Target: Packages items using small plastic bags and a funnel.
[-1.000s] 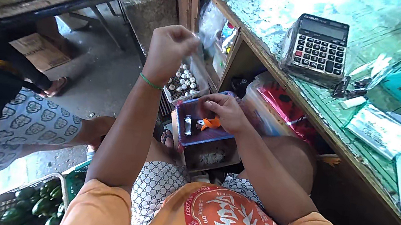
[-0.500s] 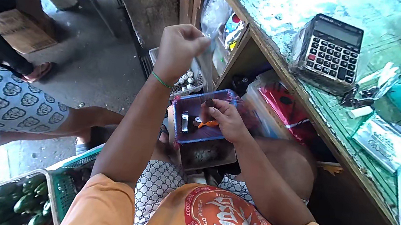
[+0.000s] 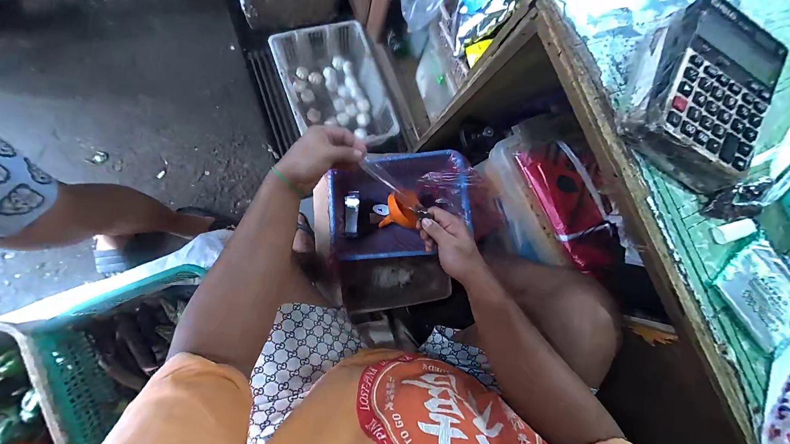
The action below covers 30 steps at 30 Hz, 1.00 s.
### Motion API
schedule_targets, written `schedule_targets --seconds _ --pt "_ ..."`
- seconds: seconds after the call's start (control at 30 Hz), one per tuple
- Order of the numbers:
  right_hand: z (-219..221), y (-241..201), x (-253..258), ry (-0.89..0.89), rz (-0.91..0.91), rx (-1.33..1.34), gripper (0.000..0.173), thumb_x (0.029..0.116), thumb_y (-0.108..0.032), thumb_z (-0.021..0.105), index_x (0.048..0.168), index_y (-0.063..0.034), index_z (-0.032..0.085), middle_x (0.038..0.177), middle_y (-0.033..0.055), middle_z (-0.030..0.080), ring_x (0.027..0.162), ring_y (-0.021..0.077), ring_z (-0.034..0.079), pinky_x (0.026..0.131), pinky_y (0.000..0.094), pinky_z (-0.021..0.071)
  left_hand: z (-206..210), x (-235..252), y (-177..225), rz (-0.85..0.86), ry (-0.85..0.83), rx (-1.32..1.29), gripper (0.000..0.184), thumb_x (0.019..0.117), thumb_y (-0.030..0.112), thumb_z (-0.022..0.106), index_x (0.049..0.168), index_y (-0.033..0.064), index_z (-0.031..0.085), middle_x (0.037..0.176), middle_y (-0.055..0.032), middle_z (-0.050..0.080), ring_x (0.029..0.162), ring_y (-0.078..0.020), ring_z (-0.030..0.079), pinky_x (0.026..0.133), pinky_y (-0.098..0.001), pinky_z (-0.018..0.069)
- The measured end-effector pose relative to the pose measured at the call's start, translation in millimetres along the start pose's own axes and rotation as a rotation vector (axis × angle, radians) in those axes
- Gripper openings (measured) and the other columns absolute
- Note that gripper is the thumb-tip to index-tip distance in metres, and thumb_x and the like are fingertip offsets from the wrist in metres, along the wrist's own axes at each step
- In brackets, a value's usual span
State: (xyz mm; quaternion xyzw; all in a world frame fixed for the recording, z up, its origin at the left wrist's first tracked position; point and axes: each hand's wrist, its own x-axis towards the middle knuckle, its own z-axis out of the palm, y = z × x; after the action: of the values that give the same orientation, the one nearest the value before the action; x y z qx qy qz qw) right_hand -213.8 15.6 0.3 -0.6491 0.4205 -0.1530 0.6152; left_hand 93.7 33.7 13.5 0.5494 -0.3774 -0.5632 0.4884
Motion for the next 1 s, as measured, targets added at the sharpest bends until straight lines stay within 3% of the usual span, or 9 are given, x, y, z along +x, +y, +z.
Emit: schedule_targets --seconds 0.1,0.17,0.27,0.47,0.63,0.73,0.83,0.93,1.0 --pt "2 12 9 -0.031 0.156 -0.349 0.03 0.1098 -0.02 0.043 0.108 -0.0028 0.067 0.077 0.0055 0.058 0.066 0.0154 0.056 0.066 0.0355 0.0506 -8 9 -68 -0.207 -0.003 0.008 0.013 0.1011 0.01 0.061 0.099 -0.001 0.066 0.086 -0.0055 0.07 0.074 -0.0123 0.067 0.075 -0.0329 0.0587" --pt "9 6 20 -0.092 0.223 -0.655 0.031 0.1087 -0.023 0.045 0.109 -0.0029 0.069 0.087 0.0143 0.066 0.083 0.0281 0.065 0.08 0.0511 0.0533 -9 15 -107 -0.332 -0.035 0.187 0.019 0.1026 0.015 0.061 0.105 -0.0029 0.067 0.089 -0.0095 0.07 0.076 -0.0154 0.067 0.077 -0.0361 0.0582" --pt "27 -7 43 -0.229 0.349 -1.068 0.033 0.1069 -0.026 0.045 0.111 -0.0044 0.069 0.104 0.0193 0.071 0.104 0.0378 0.068 0.089 0.0612 0.0527 -12 33 -147 -0.433 -0.137 0.735 0.033 0.0956 0.029 0.071 0.11 -0.0002 0.073 0.106 -0.0218 0.072 0.102 -0.0381 0.069 0.093 -0.0631 0.0525" --pt "53 -21 82 -0.474 0.356 -1.453 0.023 0.0987 -0.024 0.058 0.097 -0.0044 0.071 0.1 0.0188 0.071 0.099 0.0399 0.069 0.077 0.0636 0.0537 -16 41 -130 -0.381 -0.065 0.79 0.031 0.0924 0.029 0.073 0.11 0.0037 0.074 0.11 -0.0224 0.071 0.108 -0.0419 0.067 0.095 -0.068 0.0493" --pt "36 -32 78 -0.492 0.365 -1.497 0.024 0.0996 -0.026 0.056 0.102 -0.0072 0.071 0.099 0.0155 0.071 0.098 0.0358 0.07 0.079 0.06 0.0553 -5 41 -126 -0.276 -0.128 0.864 0.024 0.091 0.02 0.072 0.111 0.0084 0.075 0.109 -0.018 0.073 0.107 -0.038 0.068 0.094 -0.0653 0.0512" --pt "13 -35 55 -0.432 0.352 -1.378 0.028 0.1031 -0.027 0.051 0.107 -0.0081 0.071 0.102 0.0165 0.072 0.1 0.0377 0.069 0.082 0.0622 0.0541 26 38 -126 -0.083 -0.243 0.809 0.037 0.0883 0.01 0.075 0.125 0.0116 0.072 0.126 -0.0157 0.068 0.121 -0.0339 0.063 0.105 -0.0592 0.0488" --pt "-13 -37 24 -0.378 0.345 -1.211 0.03 0.1064 -0.026 0.047 0.112 -0.0074 0.07 0.105 0.0188 0.071 0.105 0.0388 0.068 0.088 0.0638 0.0517 63 34 -143 0.058 -0.348 0.791 0.034 0.0909 0.02 0.078 0.124 0.0133 0.074 0.133 -0.0154 0.064 0.128 -0.0333 0.058 0.11 -0.0555 0.0451" --pt "-50 -35 -13 -0.269 0.313 -0.961 0.033 0.1076 -0.024 0.043 0.109 -0.0021 0.069 0.102 0.0208 0.069 0.102 0.0374 0.067 0.09 0.0617 0.0504 81 28 -138 0.085 -0.359 0.681 0.016 0.0956 0.019 0.073 0.106 0.0073 0.077 0.12 -0.0139 0.07 0.116 -0.0296 0.065 0.105 -0.0539 0.0497" --pt "-72 -30 -40 -0.172 0.308 -0.71 0.033 0.1079 -0.022 0.044 0.108 -0.0004 0.068 0.097 0.0176 0.066 0.092 0.0301 0.065 0.086 0.0536 0.0516 80 12 -101 0.263 -0.346 0.505 0.015 0.0967 0.014 0.07 0.1 0.0001 0.075 0.101 -0.0171 0.073 0.093 -0.0279 0.07 0.085 -0.0479 0.0578"
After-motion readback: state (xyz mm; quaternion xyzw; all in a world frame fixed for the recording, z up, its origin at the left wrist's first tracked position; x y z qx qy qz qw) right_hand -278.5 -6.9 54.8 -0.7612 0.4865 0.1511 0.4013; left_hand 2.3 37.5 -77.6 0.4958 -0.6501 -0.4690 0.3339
